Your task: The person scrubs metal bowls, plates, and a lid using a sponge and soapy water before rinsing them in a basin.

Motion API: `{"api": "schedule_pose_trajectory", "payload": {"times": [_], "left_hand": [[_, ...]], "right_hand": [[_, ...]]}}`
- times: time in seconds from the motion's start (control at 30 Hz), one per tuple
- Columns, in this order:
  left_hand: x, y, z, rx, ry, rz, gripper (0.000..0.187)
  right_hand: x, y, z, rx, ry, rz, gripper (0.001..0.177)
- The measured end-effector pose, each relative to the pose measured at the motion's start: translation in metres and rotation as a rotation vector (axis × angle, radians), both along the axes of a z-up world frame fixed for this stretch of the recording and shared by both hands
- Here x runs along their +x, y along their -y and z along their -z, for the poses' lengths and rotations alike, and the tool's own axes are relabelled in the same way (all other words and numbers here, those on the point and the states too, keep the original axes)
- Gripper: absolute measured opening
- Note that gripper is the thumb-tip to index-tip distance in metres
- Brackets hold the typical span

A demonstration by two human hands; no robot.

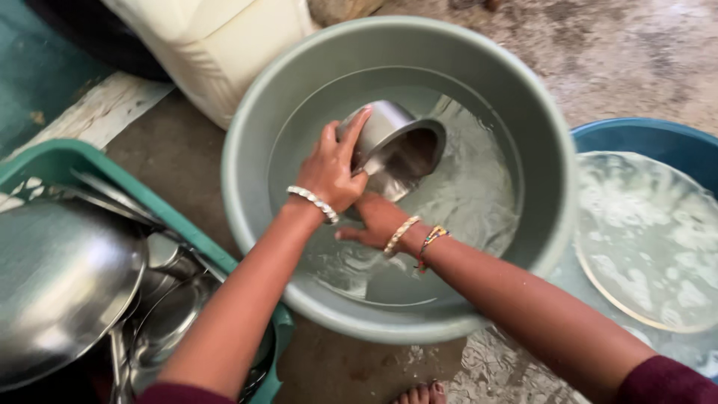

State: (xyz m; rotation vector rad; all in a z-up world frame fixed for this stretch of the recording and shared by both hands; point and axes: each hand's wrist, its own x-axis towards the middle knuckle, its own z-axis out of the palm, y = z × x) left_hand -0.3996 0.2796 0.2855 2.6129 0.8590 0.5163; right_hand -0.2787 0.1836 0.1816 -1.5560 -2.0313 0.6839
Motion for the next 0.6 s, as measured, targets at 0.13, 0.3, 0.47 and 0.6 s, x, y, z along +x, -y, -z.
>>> {"api": "schedule_pose_trajectory", "payload": {"times": [0.13, 0.3, 0.47, 0.6], "left_hand": [[0.004, -0.019, 0.066, -0.261, -0.026, -0.215, 0.098], [0.075, -0.053, 0.135, -0.448, 0.000, -0.725, 0.057], [0.070, -0.065, 0.112, -0.540, -0.133, -0.736, 0.050], [0.073, -0.050, 0.124, -0.378, 0.087, -0.687, 0.048]], "right_hand": [[0.062, 0.001, 0.010, 0.149, 0.785, -0.189, 0.058], [0.064, -0.006, 0.028, -0.123, 1.078, 0.171, 0.043], [0.085, -0.018, 0.042, -0.337, 0.557, 0.427, 0.037], [0.133, 0.003, 0.013, -0.233, 1.315, -0.012, 0.026]]}}
